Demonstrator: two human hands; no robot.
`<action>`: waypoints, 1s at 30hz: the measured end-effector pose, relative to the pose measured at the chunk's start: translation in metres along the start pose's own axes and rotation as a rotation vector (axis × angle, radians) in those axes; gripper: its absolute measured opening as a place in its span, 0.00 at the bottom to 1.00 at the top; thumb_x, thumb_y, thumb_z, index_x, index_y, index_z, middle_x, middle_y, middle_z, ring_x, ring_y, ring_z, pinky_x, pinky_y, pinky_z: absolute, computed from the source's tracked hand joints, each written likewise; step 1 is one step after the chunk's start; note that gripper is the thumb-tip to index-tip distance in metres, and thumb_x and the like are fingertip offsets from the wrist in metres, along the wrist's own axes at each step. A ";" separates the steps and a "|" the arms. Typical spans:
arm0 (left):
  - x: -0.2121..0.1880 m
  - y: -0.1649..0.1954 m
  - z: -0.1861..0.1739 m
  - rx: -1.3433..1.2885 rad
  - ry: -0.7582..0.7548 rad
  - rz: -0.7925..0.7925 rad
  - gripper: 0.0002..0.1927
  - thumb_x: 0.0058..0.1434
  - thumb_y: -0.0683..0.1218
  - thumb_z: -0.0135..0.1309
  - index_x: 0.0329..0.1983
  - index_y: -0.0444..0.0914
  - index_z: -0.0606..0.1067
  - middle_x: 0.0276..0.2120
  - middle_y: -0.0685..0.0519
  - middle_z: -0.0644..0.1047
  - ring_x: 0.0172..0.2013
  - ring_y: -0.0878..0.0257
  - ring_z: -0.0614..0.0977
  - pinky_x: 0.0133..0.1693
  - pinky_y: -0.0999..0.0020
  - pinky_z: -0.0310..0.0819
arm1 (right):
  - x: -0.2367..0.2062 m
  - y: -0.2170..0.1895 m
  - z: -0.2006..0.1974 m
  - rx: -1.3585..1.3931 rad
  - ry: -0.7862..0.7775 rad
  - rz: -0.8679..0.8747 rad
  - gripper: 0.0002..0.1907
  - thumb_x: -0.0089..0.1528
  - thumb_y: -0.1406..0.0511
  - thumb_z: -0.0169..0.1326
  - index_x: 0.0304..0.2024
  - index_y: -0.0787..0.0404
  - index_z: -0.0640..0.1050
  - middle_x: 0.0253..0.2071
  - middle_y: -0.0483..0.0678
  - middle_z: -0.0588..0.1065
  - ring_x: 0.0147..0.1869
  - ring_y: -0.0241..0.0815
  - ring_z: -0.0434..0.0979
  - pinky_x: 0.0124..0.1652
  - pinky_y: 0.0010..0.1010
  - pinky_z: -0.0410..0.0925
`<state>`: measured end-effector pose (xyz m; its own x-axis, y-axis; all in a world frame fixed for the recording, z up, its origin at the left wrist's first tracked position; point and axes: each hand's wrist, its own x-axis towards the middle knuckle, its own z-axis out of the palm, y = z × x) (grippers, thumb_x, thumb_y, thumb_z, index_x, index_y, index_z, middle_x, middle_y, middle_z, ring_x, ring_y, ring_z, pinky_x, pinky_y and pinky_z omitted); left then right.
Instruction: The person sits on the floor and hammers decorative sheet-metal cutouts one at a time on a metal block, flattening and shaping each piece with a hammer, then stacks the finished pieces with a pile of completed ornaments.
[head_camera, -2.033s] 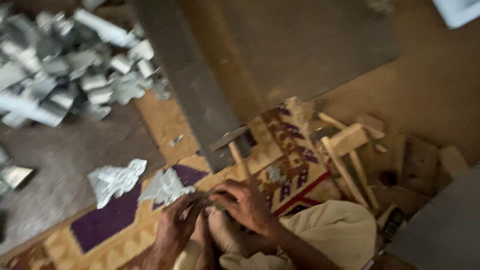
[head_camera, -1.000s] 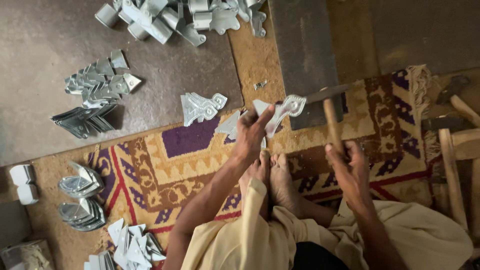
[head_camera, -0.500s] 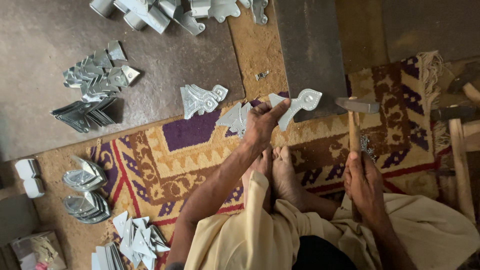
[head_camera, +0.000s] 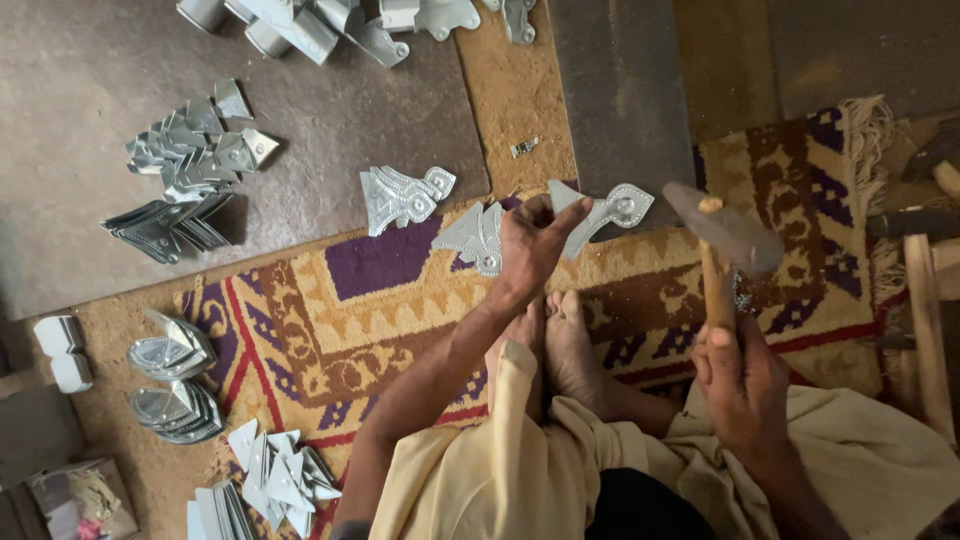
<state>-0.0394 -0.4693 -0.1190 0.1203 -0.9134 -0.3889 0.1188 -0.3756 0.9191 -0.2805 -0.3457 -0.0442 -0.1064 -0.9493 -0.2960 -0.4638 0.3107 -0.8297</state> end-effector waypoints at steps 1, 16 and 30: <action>0.000 -0.001 -0.001 0.020 -0.001 -0.001 0.15 0.61 0.51 0.66 0.32 0.33 0.82 0.21 0.59 0.76 0.22 0.73 0.69 0.23 0.73 0.61 | 0.003 0.002 0.001 -0.090 0.017 -0.057 0.22 0.74 0.52 0.40 0.40 0.64 0.69 0.22 0.46 0.67 0.22 0.36 0.66 0.22 0.30 0.61; 0.022 -0.008 -0.005 0.100 0.056 0.057 0.17 0.60 0.52 0.67 0.30 0.32 0.82 0.20 0.59 0.75 0.22 0.74 0.68 0.23 0.72 0.61 | 0.015 -0.020 0.005 0.078 -0.149 0.340 0.14 0.67 0.53 0.50 0.42 0.55 0.77 0.21 0.43 0.61 0.20 0.35 0.57 0.20 0.32 0.56; 0.013 0.002 -0.027 0.168 0.034 0.092 0.15 0.62 0.52 0.65 0.29 0.36 0.81 0.20 0.59 0.73 0.22 0.74 0.69 0.23 0.73 0.62 | 0.039 0.058 0.025 0.057 -0.182 0.139 0.32 0.76 0.47 0.39 0.28 0.64 0.67 0.18 0.49 0.60 0.19 0.41 0.58 0.21 0.37 0.56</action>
<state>-0.0110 -0.4777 -0.1240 0.1566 -0.9402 -0.3023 -0.0597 -0.3146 0.9474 -0.2897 -0.3631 -0.1157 -0.0032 -0.8742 -0.4855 -0.4043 0.4452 -0.7989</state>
